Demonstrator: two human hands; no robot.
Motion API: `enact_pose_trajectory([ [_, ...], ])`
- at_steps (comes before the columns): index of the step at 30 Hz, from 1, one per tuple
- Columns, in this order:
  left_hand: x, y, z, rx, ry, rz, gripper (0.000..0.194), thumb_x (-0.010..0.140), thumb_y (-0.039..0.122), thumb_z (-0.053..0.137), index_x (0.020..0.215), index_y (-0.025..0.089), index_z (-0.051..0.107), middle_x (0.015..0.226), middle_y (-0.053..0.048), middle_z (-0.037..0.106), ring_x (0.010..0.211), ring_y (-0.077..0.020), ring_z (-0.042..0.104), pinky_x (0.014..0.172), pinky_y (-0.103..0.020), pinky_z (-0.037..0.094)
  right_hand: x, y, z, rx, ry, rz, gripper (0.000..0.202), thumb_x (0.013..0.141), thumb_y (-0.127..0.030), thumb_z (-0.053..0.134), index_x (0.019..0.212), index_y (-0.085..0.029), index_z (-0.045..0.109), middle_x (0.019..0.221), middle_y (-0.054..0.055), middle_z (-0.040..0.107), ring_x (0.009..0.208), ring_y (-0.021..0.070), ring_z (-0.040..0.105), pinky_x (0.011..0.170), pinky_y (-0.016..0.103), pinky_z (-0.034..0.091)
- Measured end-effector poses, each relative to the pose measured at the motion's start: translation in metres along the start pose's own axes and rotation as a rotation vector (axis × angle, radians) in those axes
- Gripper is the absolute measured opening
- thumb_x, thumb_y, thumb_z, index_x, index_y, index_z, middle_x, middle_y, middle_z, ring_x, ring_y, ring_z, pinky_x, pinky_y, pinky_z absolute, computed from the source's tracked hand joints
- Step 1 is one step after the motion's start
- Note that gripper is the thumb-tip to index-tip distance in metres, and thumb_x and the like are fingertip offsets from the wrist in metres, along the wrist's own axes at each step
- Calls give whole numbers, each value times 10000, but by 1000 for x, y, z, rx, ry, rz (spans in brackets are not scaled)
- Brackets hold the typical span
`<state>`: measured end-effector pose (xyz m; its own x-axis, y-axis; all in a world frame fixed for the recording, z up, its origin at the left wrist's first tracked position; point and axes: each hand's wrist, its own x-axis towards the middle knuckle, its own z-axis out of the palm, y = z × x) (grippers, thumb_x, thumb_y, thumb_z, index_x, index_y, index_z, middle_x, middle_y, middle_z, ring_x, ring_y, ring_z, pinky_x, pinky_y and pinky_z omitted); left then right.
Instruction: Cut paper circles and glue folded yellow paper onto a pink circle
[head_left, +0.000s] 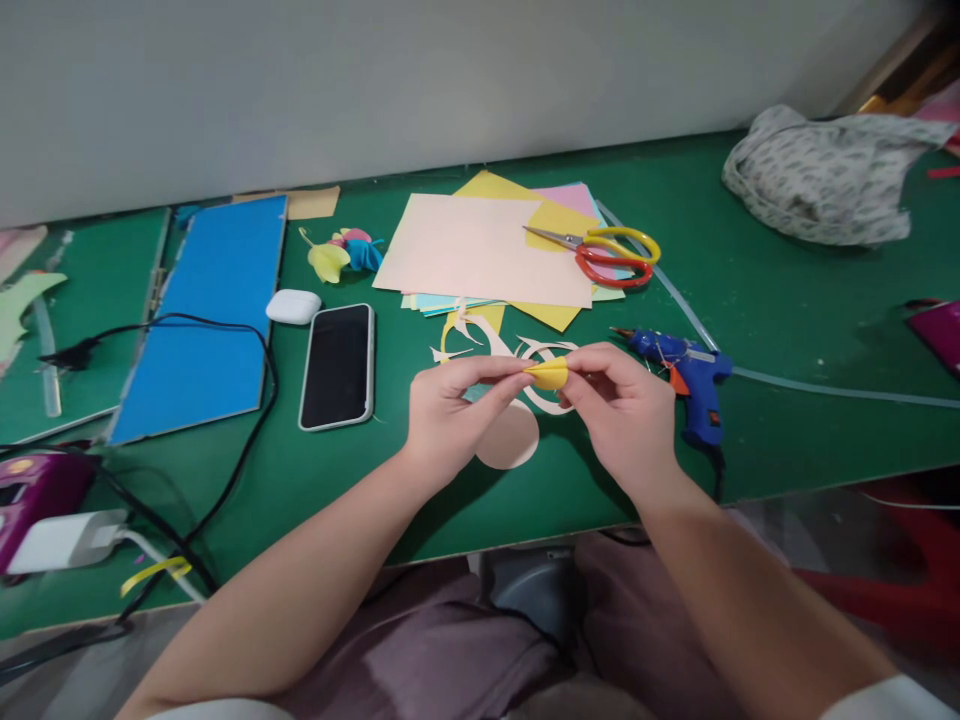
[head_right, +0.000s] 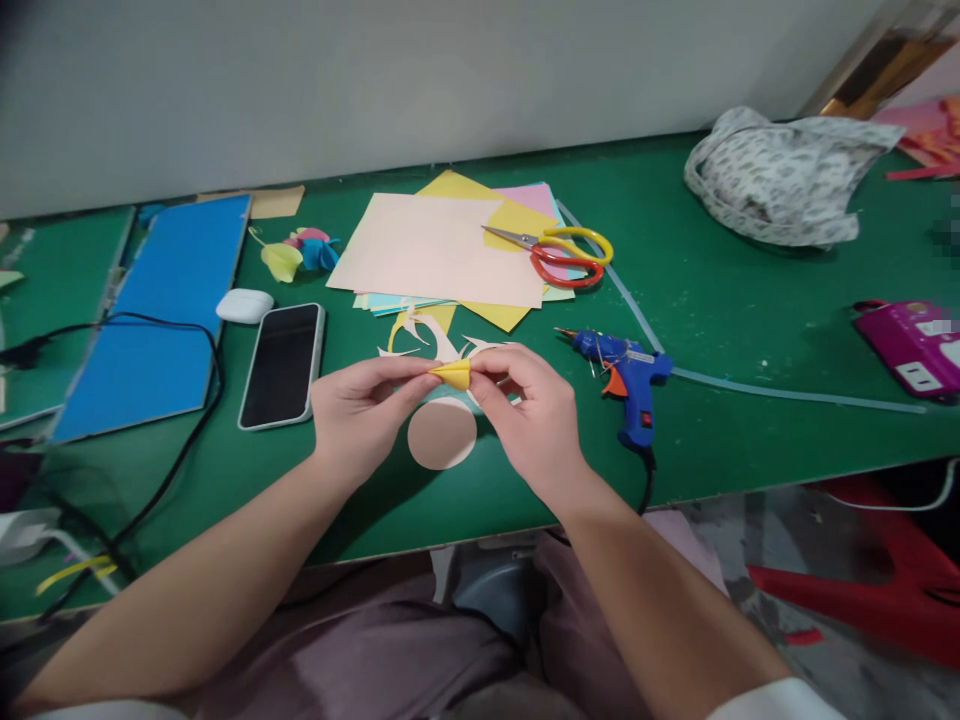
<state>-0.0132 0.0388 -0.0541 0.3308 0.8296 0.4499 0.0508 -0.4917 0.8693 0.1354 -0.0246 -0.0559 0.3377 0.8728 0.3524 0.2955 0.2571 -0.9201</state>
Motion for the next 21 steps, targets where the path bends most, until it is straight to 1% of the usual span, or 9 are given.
enact_pose_trajectory([
  [9,1,4,1,15,-29,-80,105,746,267,718,841,232,747,816,6,752,712,-134,702,674,-202,575,0,-1,0,-15,-14,-40,95,842,-159,593,826,-234,649,841,-3,651,739,143,635,598,262,529],
  [14,1,3,1,4,-11,-71,103,750,272,715,840,236,750,809,8,752,718,-137,702,679,-204,571,0,1,1,15,0,-14,76,825,-171,619,828,-233,663,843,1,656,730,147,637,585,264,533],
  [17,1,3,0,-15,-2,-70,98,744,263,722,835,241,750,797,17,751,703,-127,699,672,-192,569,0,2,1,55,-13,8,72,804,-166,649,825,-233,667,848,-4,657,738,143,638,576,252,531],
  [21,2,3,1,-29,-7,-104,101,737,272,726,827,235,751,786,10,750,696,-135,699,664,-209,574,0,1,2,43,-18,11,66,800,-162,645,807,-225,664,837,-4,662,735,142,639,574,248,531],
])
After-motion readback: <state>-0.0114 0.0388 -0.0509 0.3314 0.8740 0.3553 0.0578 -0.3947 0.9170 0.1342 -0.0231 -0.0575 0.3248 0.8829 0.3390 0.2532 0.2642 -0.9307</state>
